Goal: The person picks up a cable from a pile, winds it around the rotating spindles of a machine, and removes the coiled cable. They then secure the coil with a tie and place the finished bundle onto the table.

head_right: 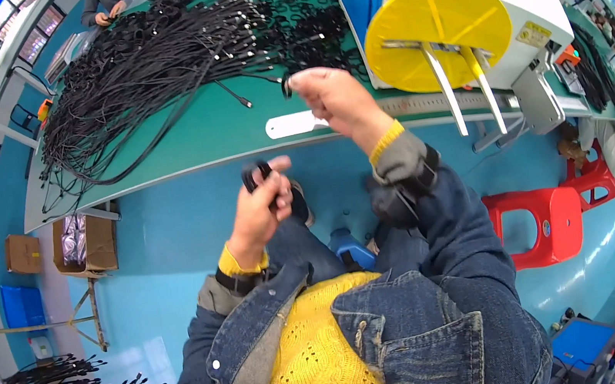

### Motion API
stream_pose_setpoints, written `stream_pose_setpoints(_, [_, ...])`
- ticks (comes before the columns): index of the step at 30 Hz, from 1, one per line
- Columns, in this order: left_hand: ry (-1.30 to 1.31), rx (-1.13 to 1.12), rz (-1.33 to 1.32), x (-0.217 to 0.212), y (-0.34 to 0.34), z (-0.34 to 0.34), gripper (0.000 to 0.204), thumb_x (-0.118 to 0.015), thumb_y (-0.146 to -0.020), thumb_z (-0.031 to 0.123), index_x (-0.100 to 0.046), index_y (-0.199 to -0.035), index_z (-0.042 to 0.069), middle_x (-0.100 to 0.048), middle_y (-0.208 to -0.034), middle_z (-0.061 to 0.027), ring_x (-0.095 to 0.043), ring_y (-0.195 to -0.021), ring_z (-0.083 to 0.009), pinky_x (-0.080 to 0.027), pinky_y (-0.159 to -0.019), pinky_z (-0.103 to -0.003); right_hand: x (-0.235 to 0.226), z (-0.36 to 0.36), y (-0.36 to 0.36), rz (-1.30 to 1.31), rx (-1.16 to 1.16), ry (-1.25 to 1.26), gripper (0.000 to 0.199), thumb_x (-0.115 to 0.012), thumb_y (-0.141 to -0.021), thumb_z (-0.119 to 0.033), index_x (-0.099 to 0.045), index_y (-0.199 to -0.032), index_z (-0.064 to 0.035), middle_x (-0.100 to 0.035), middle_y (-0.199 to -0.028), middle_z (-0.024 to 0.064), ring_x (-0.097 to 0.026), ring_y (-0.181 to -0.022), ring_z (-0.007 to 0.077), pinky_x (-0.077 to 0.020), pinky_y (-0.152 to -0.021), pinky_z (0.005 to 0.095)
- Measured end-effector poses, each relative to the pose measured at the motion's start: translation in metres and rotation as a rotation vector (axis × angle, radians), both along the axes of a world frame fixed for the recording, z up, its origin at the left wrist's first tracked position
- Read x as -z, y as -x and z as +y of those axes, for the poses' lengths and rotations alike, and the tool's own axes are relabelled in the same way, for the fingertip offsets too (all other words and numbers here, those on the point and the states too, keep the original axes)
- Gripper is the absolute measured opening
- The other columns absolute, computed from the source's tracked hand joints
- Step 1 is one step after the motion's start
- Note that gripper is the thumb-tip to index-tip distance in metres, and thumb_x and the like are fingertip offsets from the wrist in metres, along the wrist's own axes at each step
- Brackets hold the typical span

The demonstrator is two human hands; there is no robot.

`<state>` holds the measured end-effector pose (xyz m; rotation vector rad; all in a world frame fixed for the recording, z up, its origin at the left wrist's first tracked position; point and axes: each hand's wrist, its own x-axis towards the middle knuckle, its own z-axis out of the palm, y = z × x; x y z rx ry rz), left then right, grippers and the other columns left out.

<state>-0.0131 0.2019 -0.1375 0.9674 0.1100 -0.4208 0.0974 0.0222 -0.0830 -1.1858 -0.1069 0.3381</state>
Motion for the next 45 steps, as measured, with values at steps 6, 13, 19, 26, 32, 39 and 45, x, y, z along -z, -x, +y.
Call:
stream_pose_setpoints(6, [-0.161, 0.176, -0.153, -0.013, -0.011, -0.041, 0.016, -0.052, -0.088, 0.017, -0.051, -0.101, 0.006, -0.045, -0.07, 0.0, -0.039, -0.056, -0.0066, -0.031, -0.043, -0.02, 0.037, -0.036, 0.087, 0.114, -0.178, 0.124, 0.016, -0.061, -0.084, -0.021, -0.06, -0.087, -0.0057, -0.049, -0.068, -0.0043, -0.034, -0.051, 0.0018, -0.023, -0.042, 0.0171])
stream_pose_setpoints(13, [0.017, 0.372, -0.039, 0.004, -0.003, -0.062, 0.017, -0.054, -0.086, 0.016, -0.052, -0.099, 0.005, -0.046, -0.069, -0.0015, -0.041, -0.055, -0.007, -0.031, -0.042, -0.019, 0.047, -0.058, 0.169, -0.098, -0.164, -0.306, 0.015, -0.06, -0.084, -0.018, -0.059, -0.086, -0.0033, -0.052, -0.069, -0.0001, -0.038, -0.049, 0.0039, -0.0328, -0.043, 0.0189])
stream_pose_setpoints(19, [-0.053, 0.678, 0.104, 0.0, 0.006, -0.066, 0.018, -0.055, -0.085, 0.015, -0.051, -0.098, 0.003, -0.048, -0.069, -0.0026, -0.041, -0.054, -0.0071, -0.03, -0.041, -0.018, 0.055, -0.092, 0.171, 0.247, -0.189, -0.052, 0.013, -0.058, -0.084, -0.014, -0.057, -0.089, -0.0016, -0.056, -0.071, 0.0029, -0.048, -0.055, 0.0064, -0.0406, -0.049, 0.02])
stream_pose_setpoints(26, [-0.1, 0.846, 0.141, -0.011, 0.015, -0.072, 0.024, -0.056, -0.083, 0.01, -0.051, -0.102, -0.003, -0.049, -0.068, -0.0027, -0.042, -0.052, -0.0062, -0.032, -0.04, -0.018, 0.021, -0.107, 0.133, -0.271, -0.269, 0.457, 0.021, -0.059, -0.079, -0.007, -0.054, -0.098, -0.0003, -0.058, -0.074, 0.0051, -0.052, -0.06, 0.0079, -0.0445, -0.051, 0.0213])
stream_pose_setpoints(32, [-0.178, 0.829, 0.11, -0.004, 0.017, -0.071, 0.024, -0.053, -0.081, 0.005, -0.051, -0.104, 0.0, -0.049, -0.067, -0.0032, -0.041, -0.05, -0.0064, -0.031, -0.039, -0.019, 0.024, -0.078, 0.13, -0.373, -0.425, 0.619, 0.028, -0.059, -0.077, -0.008, -0.05, -0.102, -0.0013, -0.058, -0.074, 0.0052, -0.054, -0.062, 0.0092, -0.0448, -0.052, 0.0202])
stream_pose_setpoints(39, [-0.19, 0.496, 0.034, -0.01, 0.017, -0.066, 0.017, -0.058, -0.077, 0.006, -0.051, -0.092, 0.004, -0.05, -0.067, -0.0028, -0.041, -0.051, -0.0064, -0.031, -0.04, -0.02, 0.048, -0.077, 0.135, 0.277, 0.031, 0.001, 0.027, -0.059, -0.081, -0.023, -0.049, -0.096, -0.0033, -0.058, -0.069, 0.0053, -0.055, -0.059, 0.0133, -0.0426, -0.048, 0.021])
stream_pose_setpoints(45, [-0.533, 0.384, -0.579, 0.014, 0.027, -0.075, 0.023, -0.07, -0.068, 0.015, -0.059, -0.084, 0.003, -0.057, -0.07, -0.0025, -0.053, -0.063, -0.0106, -0.045, -0.055, -0.03, 0.039, -0.05, 0.134, -0.655, 0.036, 0.999, 0.03, -0.059, -0.08, -0.03, -0.051, -0.087, -0.0022, -0.056, -0.061, 0.0158, -0.057, -0.055, 0.0328, -0.0442, -0.05, 0.0397])
